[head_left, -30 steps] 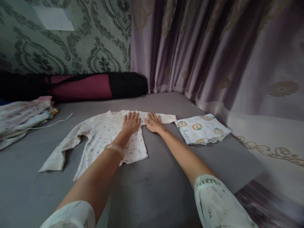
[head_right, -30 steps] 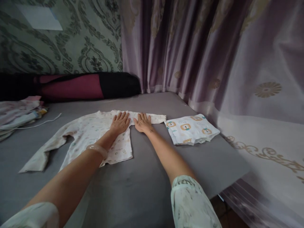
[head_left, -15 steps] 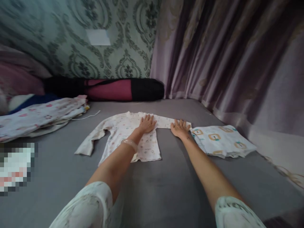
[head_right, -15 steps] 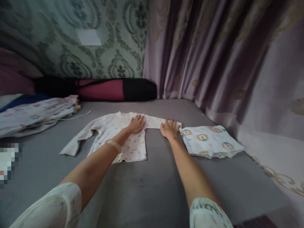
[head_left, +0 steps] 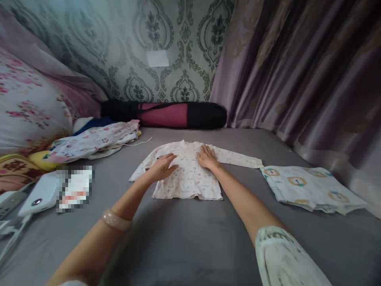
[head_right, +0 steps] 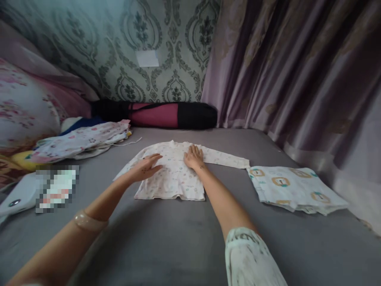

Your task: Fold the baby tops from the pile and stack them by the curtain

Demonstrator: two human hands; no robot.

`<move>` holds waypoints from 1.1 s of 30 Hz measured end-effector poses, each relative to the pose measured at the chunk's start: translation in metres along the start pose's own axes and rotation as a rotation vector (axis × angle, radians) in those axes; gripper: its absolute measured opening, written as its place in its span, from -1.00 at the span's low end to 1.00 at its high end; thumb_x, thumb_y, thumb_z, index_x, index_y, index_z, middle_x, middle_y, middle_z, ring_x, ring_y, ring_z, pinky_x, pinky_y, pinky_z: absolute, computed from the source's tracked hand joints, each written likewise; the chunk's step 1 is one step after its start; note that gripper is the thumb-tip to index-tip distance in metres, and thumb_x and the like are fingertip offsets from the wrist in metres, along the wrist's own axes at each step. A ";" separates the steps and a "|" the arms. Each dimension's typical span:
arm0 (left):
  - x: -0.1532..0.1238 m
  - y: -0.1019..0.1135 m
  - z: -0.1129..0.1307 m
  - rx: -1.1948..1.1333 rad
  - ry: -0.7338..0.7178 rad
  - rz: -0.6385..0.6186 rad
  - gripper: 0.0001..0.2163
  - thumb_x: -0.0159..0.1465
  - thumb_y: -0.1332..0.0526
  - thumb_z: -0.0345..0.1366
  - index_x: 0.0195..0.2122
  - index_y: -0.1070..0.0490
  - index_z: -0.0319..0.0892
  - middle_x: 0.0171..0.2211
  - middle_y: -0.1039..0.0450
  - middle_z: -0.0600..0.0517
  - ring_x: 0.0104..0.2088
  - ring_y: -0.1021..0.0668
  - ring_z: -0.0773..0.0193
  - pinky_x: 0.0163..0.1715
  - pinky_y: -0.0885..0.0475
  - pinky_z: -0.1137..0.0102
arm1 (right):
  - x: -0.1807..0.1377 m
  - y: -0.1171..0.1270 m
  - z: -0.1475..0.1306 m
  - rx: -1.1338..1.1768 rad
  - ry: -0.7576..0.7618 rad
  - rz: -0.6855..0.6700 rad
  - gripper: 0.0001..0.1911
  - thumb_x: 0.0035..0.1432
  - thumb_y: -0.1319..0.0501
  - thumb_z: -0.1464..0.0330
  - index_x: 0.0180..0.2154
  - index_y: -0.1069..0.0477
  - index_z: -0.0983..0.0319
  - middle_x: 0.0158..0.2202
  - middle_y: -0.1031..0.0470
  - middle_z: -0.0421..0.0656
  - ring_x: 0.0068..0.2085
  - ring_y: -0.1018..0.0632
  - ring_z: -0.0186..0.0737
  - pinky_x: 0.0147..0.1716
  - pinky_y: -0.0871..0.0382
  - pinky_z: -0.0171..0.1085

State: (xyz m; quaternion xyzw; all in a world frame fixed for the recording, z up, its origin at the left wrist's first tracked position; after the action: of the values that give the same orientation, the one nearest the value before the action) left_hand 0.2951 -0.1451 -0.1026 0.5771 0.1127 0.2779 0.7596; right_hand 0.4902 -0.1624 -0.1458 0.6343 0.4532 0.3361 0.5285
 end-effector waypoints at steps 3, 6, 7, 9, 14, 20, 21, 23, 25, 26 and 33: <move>-0.025 0.020 -0.024 -0.055 0.069 0.032 -0.53 0.29 -0.01 -0.11 0.16 -0.28 -0.23 0.20 -0.28 -0.21 0.15 -0.40 0.10 0.11 -0.30 0.29 | 0.015 -0.007 0.003 -0.003 -0.065 0.015 -0.32 0.36 0.25 0.10 0.36 0.14 0.34 0.40 0.18 0.04 0.38 0.12 0.06 0.28 0.28 0.13; -0.047 0.039 -0.057 -0.080 0.215 0.101 -0.57 0.27 -0.03 -0.10 0.09 -0.36 -0.18 0.09 -0.40 -0.16 0.03 -0.48 0.12 0.00 -0.38 0.32 | 0.021 -0.010 0.009 -0.019 -0.081 0.046 -0.32 0.35 0.27 0.06 0.36 0.13 0.26 0.40 0.17 0.03 0.37 0.12 0.12 0.25 0.27 0.24; -0.054 0.044 -0.072 -0.066 0.297 0.121 -0.57 0.26 -0.03 -0.10 0.08 -0.37 -0.19 0.03 -0.44 -0.16 -0.01 -0.50 0.11 -0.02 -0.39 0.32 | 0.022 -0.011 0.010 -0.023 -0.079 0.049 -0.32 0.35 0.28 0.06 0.36 0.13 0.26 0.40 0.17 0.03 0.37 0.12 0.12 0.24 0.27 0.25; -0.070 0.050 -0.103 -0.032 0.472 0.145 -0.57 0.25 -0.05 -0.11 0.06 -0.40 -0.22 -0.06 -0.49 -0.17 -0.07 -0.52 0.09 -0.07 -0.40 0.32 | 0.024 -0.013 0.011 -0.028 -0.078 0.044 -0.31 0.35 0.29 0.05 0.37 0.14 0.26 0.40 0.18 0.03 0.37 0.13 0.11 0.24 0.28 0.25; -0.101 0.052 -0.152 -0.056 0.749 0.100 -0.63 0.21 -0.10 -0.15 -0.06 -0.46 -0.25 -0.16 -0.54 -0.15 -0.21 -0.56 0.13 -0.25 -0.40 0.39 | 0.026 -0.012 0.011 -0.025 -0.089 -0.006 -0.31 0.34 0.24 0.07 0.36 0.13 0.27 0.40 0.18 0.07 0.37 0.11 0.13 0.24 0.25 0.27; -0.111 0.046 -0.150 -0.191 0.806 0.000 -0.76 0.14 -0.17 -0.12 -0.34 -0.50 -0.17 -0.35 -0.56 -0.03 -0.35 -0.55 0.22 -0.43 -0.32 0.48 | 0.025 0.011 -0.041 -0.064 0.089 0.159 -0.44 0.33 0.15 0.27 0.29 -0.04 0.35 0.35 0.01 0.12 0.35 -0.01 0.04 0.26 0.21 0.19; -0.111 0.044 -0.148 -0.216 0.813 -0.010 -0.76 0.13 -0.19 -0.11 -0.36 -0.50 -0.17 -0.37 -0.55 -0.03 -0.36 -0.54 0.22 -0.46 -0.31 0.48 | 0.025 0.009 -0.057 -0.043 0.148 0.158 -0.46 0.33 0.15 0.30 0.28 -0.06 0.33 0.35 -0.02 0.09 0.34 -0.03 0.00 0.26 0.20 0.17; -0.110 0.040 -0.147 -0.249 0.829 -0.018 -0.76 0.08 -0.23 -0.11 -0.38 -0.48 -0.18 -0.42 -0.54 -0.02 -0.38 -0.53 0.22 -0.49 -0.29 0.47 | 0.028 -0.001 -0.086 0.006 0.245 0.105 -0.48 0.34 0.17 0.34 0.28 -0.07 0.30 0.34 -0.05 0.04 0.34 -0.05 -0.06 0.27 0.16 0.13; -0.110 0.038 -0.149 -0.252 0.857 -0.002 -0.78 0.02 -0.28 -0.13 -0.40 -0.47 -0.17 -0.45 -0.52 0.00 -0.40 -0.53 0.22 -0.51 -0.28 0.48 | 0.033 -0.012 -0.111 0.044 0.310 0.046 -0.49 0.34 0.18 0.36 0.27 -0.07 0.27 0.35 -0.05 -0.01 0.34 -0.04 -0.10 0.27 0.13 0.10; -0.109 0.036 -0.150 -0.252 0.867 0.004 -0.79 0.00 -0.29 -0.14 -0.42 -0.46 -0.17 -0.47 -0.51 0.02 -0.40 -0.52 0.22 -0.52 -0.27 0.48 | 0.037 -0.017 -0.122 0.058 0.329 0.030 -0.50 0.34 0.18 0.37 0.27 -0.07 0.26 0.35 -0.05 -0.02 0.34 -0.04 -0.11 0.27 0.11 0.08; -0.105 0.021 -0.156 -0.363 0.860 -0.060 -0.83 -0.05 -0.29 -0.17 -0.54 -0.41 -0.16 -0.62 -0.36 0.11 -0.51 -0.43 0.29 -0.58 -0.19 0.47 | 0.058 -0.034 -0.155 0.121 0.341 0.027 -0.54 0.33 0.18 0.41 0.19 -0.20 0.24 0.25 -0.23 0.01 0.28 -0.18 -0.12 0.21 -0.03 -0.03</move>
State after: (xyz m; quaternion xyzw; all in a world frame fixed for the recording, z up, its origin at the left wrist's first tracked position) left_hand 0.1264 -0.0720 -0.1471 0.2638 0.3838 0.4850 0.7402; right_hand 0.3634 -0.0505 -0.1481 0.6048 0.5470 0.4182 0.4001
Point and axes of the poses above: each hand's wrist, its own x-axis towards the middle knuckle, its own y-axis out of the back of the hand, z = x × y, the point moved 10 cm from there along x, towards the middle knuckle
